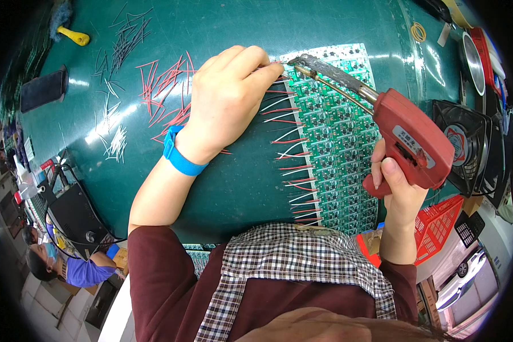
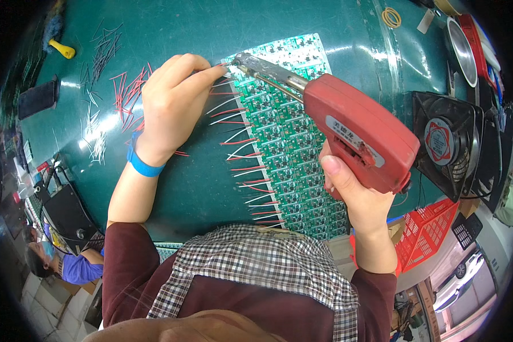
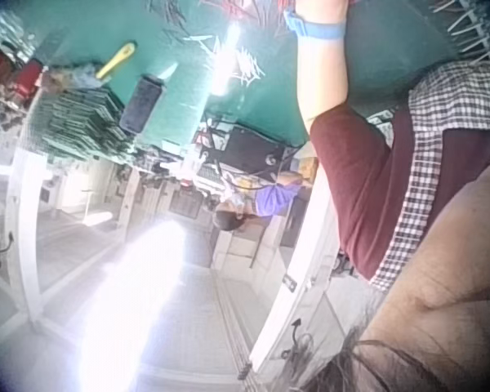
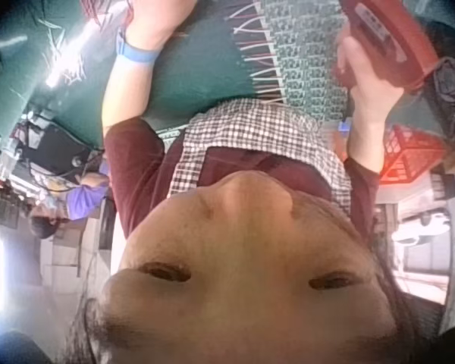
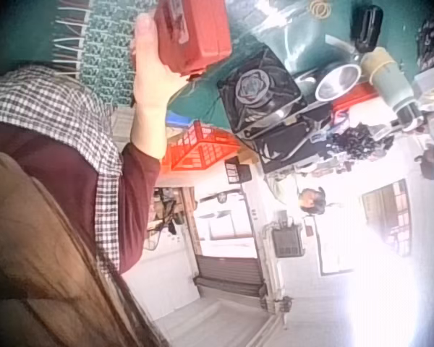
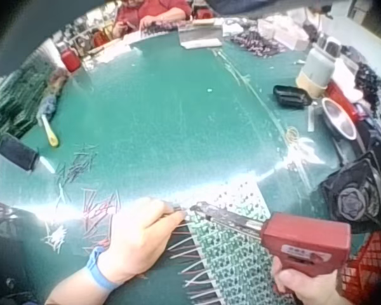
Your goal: The person solders wires onto a circuit board panel, picking up wires by hand, positioning them onto the board, and soldering them using a soldering gun.
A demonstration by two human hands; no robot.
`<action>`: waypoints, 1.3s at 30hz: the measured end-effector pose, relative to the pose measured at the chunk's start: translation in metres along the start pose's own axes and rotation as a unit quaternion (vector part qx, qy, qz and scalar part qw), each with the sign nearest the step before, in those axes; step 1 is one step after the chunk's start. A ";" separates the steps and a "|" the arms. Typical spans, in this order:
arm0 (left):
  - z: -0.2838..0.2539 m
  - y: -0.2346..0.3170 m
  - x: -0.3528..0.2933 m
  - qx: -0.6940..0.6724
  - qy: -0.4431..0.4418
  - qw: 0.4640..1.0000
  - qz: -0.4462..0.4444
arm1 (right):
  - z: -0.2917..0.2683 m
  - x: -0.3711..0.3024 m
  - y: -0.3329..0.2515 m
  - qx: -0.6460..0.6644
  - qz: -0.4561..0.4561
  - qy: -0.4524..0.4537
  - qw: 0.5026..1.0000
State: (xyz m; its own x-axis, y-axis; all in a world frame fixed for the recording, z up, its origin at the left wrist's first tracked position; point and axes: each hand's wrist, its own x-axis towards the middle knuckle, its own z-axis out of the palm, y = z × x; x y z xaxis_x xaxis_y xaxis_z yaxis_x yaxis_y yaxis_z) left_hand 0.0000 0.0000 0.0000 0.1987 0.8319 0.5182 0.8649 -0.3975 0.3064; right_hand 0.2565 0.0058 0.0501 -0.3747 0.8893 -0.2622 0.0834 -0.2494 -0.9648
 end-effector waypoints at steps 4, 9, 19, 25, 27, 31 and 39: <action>0.001 0.000 0.000 -0.014 0.003 1.000 -0.001 | -0.002 0.000 0.001 0.000 -0.014 0.003 1.000; 0.003 0.001 0.000 -0.008 0.003 1.000 -0.002 | -0.001 -0.001 0.000 -0.006 -0.004 0.009 1.000; 0.004 0.001 0.000 -0.008 0.004 1.000 -0.001 | 0.000 -0.002 -0.002 0.014 0.010 0.026 1.000; 0.002 0.002 0.000 -0.005 0.003 1.000 0.003 | -0.003 -0.002 -0.003 0.048 -0.045 0.034 0.997; 0.002 0.002 0.001 -0.004 0.004 1.000 0.004 | -0.003 -0.002 -0.003 0.049 -0.047 0.031 0.997; 0.002 0.002 0.000 0.003 0.004 1.000 0.007 | 0.000 -0.003 -0.005 0.041 -0.033 0.041 0.998; 0.004 0.003 0.001 0.024 0.015 0.999 0.028 | -0.001 -0.004 -0.002 -0.015 0.022 0.009 1.000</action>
State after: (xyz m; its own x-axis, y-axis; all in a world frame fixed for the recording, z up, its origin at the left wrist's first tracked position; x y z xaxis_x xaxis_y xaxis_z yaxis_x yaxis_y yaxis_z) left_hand 0.0046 0.0010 -0.0014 0.2345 0.7970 0.5566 0.8743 -0.4233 0.2377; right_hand 0.2586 0.0034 0.0529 -0.3534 0.8842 -0.3054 0.1284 -0.2775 -0.9521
